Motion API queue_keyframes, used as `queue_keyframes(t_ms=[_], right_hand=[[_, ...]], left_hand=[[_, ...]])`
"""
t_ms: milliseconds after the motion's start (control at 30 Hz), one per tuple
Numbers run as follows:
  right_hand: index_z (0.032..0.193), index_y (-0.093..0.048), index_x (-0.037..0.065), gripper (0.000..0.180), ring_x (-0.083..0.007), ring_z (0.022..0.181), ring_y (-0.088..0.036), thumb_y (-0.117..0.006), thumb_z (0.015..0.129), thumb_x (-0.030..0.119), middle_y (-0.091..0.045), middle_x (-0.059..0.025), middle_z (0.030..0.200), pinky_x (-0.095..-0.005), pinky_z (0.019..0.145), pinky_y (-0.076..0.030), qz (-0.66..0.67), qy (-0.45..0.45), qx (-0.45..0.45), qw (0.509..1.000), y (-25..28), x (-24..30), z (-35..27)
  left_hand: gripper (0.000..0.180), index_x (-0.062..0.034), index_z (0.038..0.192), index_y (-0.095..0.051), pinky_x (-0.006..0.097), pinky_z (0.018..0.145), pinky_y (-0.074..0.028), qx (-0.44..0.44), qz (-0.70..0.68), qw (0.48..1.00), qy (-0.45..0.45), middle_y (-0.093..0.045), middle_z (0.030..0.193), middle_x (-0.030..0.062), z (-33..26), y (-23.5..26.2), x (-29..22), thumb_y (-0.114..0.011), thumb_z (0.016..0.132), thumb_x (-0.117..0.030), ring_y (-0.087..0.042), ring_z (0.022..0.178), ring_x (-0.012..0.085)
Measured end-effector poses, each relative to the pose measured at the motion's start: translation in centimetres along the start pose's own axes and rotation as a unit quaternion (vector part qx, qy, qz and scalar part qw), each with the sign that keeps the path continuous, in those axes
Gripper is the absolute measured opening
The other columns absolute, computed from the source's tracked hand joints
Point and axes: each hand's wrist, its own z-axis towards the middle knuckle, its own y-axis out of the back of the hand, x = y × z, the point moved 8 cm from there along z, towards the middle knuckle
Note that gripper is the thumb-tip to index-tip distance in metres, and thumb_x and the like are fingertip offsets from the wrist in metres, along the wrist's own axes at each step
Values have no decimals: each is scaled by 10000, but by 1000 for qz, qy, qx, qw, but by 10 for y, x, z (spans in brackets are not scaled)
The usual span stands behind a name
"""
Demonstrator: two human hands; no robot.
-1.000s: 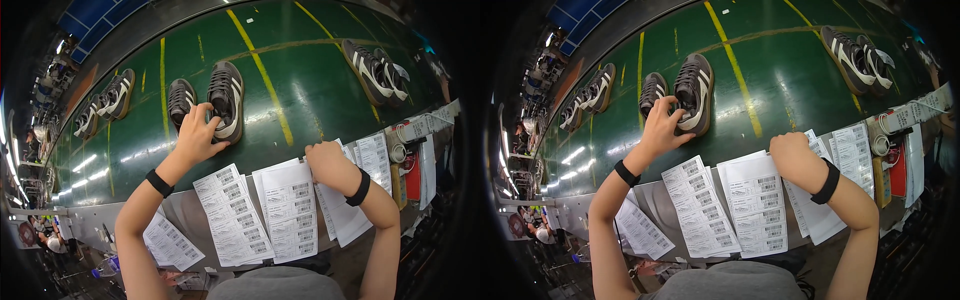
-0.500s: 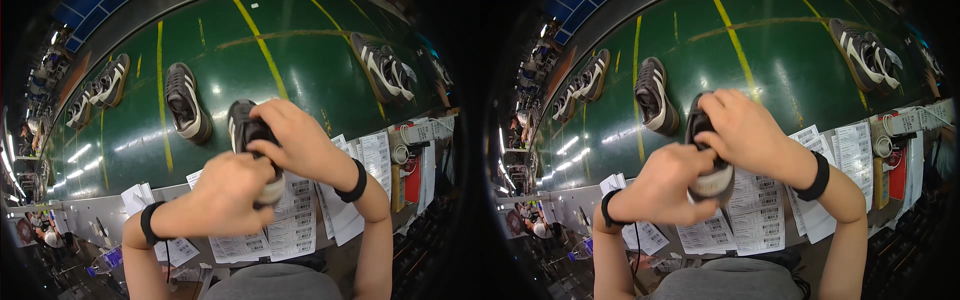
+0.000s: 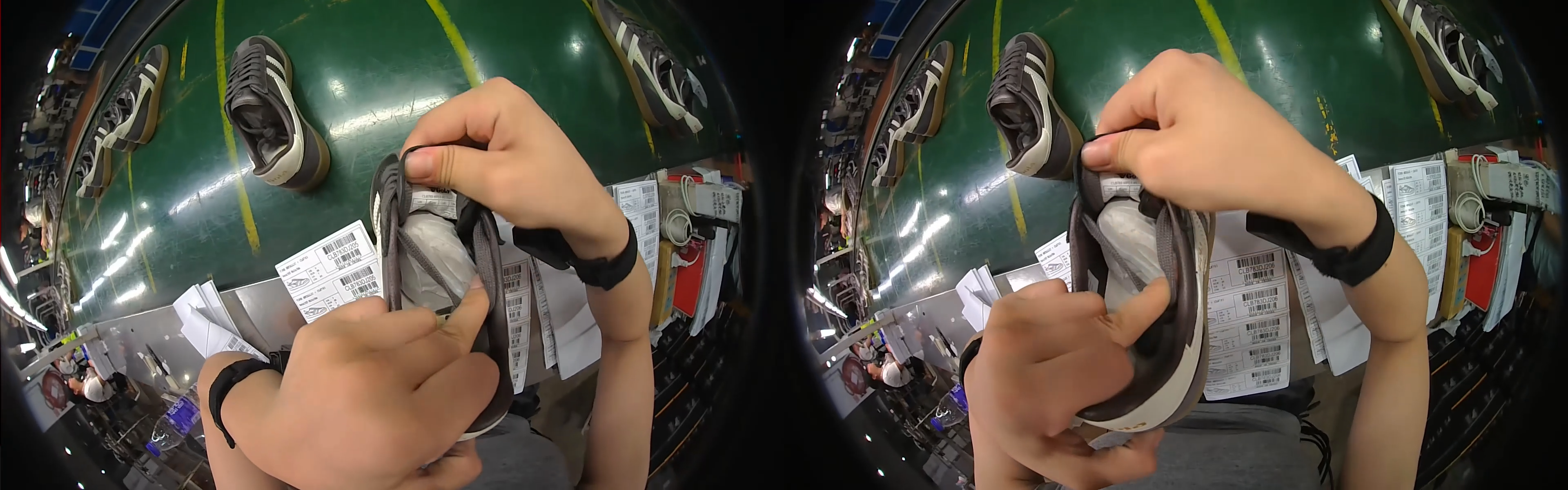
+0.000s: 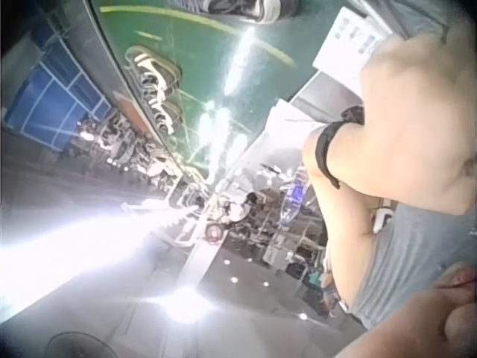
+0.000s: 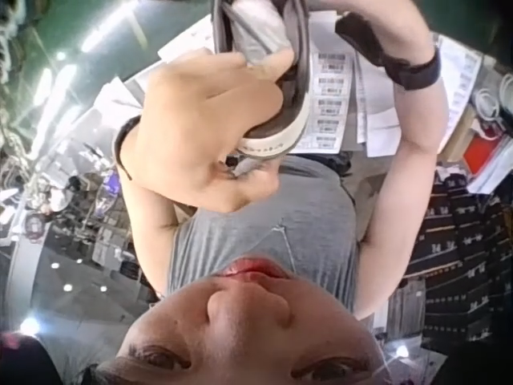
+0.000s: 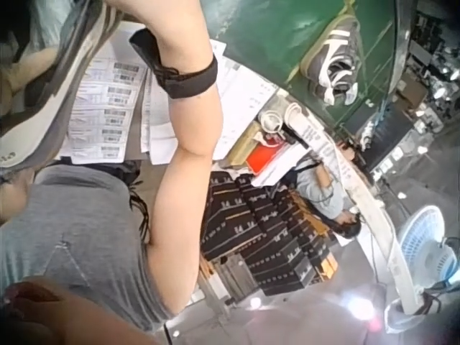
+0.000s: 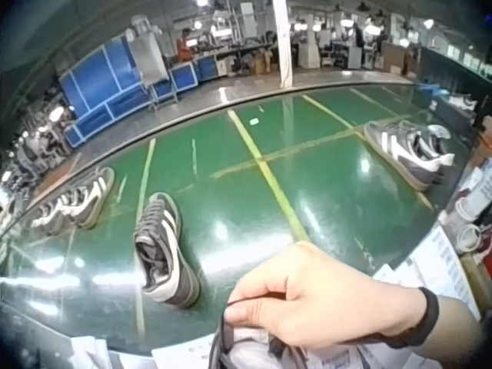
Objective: Sort shoes on a conveyor belt and verify barcode labels.
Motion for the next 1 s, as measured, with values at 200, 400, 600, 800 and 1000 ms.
queue_keyframes(t_ms=[200, 400, 600, 800, 1000], right_hand=[[832, -686, 1, 181, -232, 530, -599, -640, 672, -69, -574, -109, 611, -320, 502, -451, -311, 339, -162, 873, 10, 68, -39], [885, -707, 31, 113, -312, 680, -663, -661, 794, 79, -683, -135, 749, -363, 617, -521, -395, 332, -332, 790, 78, 64, -8], [975, -650, 1, 208, -335, 928, -618, -680, 818, 135, -658, -161, 945, -384, 785, -524, -339, 345, -210, 850, -9, 57, 38], [1031, -590, -12, 354, -336, 917, -618, -748, 727, 80, -636, -151, 999, -398, 802, -517, -302, 295, -13, 907, -67, 77, -15], [841, -627, -18, 228, -264, 610, -622, -702, 643, -101, -626, -91, 705, -330, 580, -521, -220, 337, -87, 912, -57, 79, -20]], left_hand=[[631, -16, 1067, -560, 338, 688, -484, -67, 73, 995, 11, -532, 1139, 219, 2, 33, -7, -811, 620, -384, -559, 915, 308], [538, -22, 973, -649, 378, 676, -545, -144, 408, 887, 164, -588, 1221, 173, -33, 84, 122, -859, 647, -394, -666, 831, 311], [310, -3, 682, -649, 368, 582, -516, -112, 363, 909, 170, -684, 877, 159, -11, 81, 115, -794, 642, -274, -647, 643, 317], [294, -57, 610, -554, 343, 462, -459, 85, 193, 967, 143, -618, 769, 103, -11, 32, -7, -781, 610, -244, -577, 523, 236], [307, -63, 596, -534, 306, 428, -446, 86, 172, 973, 128, -680, 894, 133, -7, 26, -27, -754, 617, -277, -581, 518, 186]])
